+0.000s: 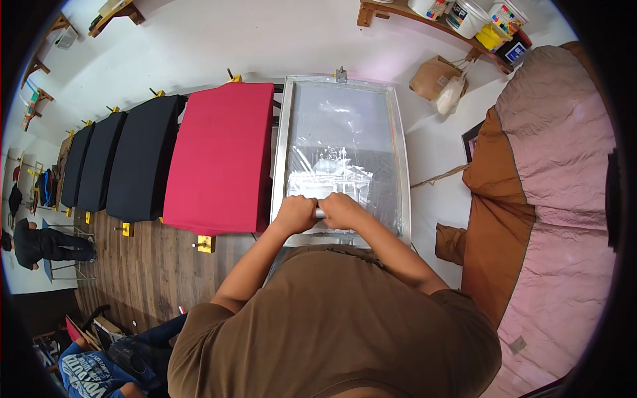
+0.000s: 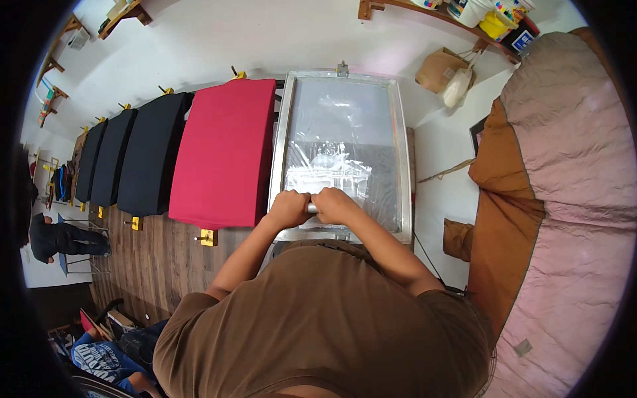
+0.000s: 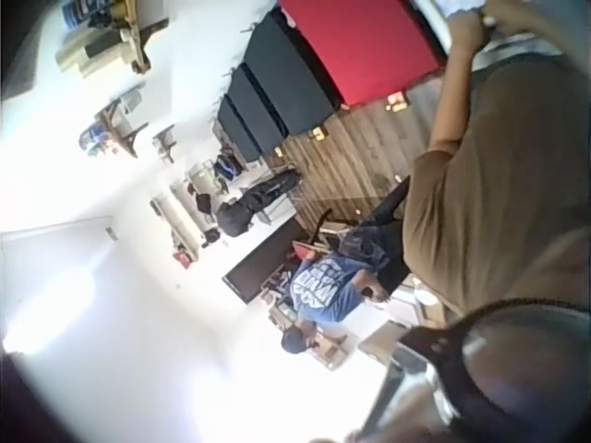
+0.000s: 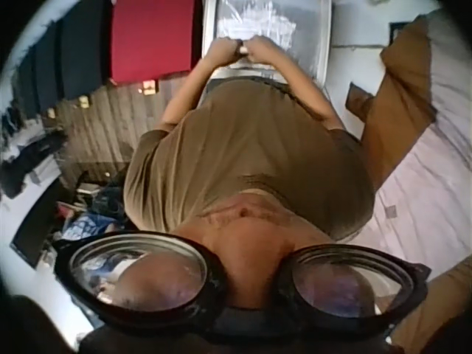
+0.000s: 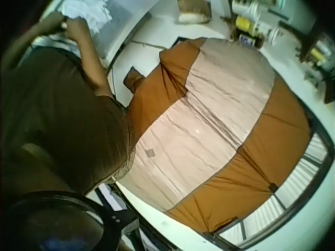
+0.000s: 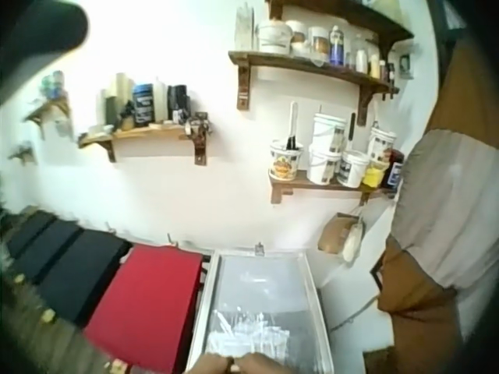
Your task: Applying ink to a screen and printing onto fabric using a squeegee.
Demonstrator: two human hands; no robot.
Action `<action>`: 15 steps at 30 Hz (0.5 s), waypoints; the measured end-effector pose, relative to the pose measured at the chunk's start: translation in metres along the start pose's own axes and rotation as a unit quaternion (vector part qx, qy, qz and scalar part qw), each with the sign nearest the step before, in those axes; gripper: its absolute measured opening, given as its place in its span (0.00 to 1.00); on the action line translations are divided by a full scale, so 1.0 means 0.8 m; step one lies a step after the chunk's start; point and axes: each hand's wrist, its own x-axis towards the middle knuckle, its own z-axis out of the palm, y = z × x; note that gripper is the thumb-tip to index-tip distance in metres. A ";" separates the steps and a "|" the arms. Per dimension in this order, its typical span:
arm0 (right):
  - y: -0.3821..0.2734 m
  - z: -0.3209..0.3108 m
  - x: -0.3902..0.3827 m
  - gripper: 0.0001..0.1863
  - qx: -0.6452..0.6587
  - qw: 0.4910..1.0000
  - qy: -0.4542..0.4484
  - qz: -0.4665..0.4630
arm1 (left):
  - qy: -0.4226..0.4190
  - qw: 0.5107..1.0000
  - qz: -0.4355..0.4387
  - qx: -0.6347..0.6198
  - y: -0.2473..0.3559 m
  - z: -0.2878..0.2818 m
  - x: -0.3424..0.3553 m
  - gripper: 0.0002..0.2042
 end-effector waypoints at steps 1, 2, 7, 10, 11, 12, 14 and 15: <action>0.003 -0.002 0.001 0.07 0.001 1.000 0.001 0.002 | -0.001 1.000 0.002 0.000 0.001 -0.005 0.003 0.12; 0.009 -0.008 0.006 0.08 0.029 1.000 -0.006 -0.011 | -0.032 0.999 -0.003 -0.009 -0.001 -0.011 0.010 0.13; 0.025 -0.043 0.040 0.10 0.046 0.996 -0.070 -0.027 | -0.172 0.984 -0.039 -0.033 -0.017 -0.048 0.056 0.18; 0.028 -0.057 0.047 0.10 0.029 0.999 -0.034 -0.010 | -0.099 0.995 -0.028 -0.010 -0.019 -0.058 0.068 0.17; 0.028 -0.061 0.049 0.10 0.009 1.000 -0.004 -0.004 | -0.098 0.995 -0.027 -0.009 -0.019 -0.061 0.070 0.17; 0.017 -0.073 0.048 0.09 0.013 1.000 -0.005 0.018 | -0.068 0.997 -0.026 -0.001 -0.020 -0.066 0.070 0.16; 0.015 -0.065 0.049 0.09 -0.004 1.000 0.015 0.019 | -0.036 0.999 -0.026 0.007 -0.021 -0.066 0.065 0.16; 0.016 -0.061 0.049 0.08 -0.020 0.999 0.037 0.025 | -0.011 1.000 -0.018 0.017 -0.022 -0.057 0.065 0.15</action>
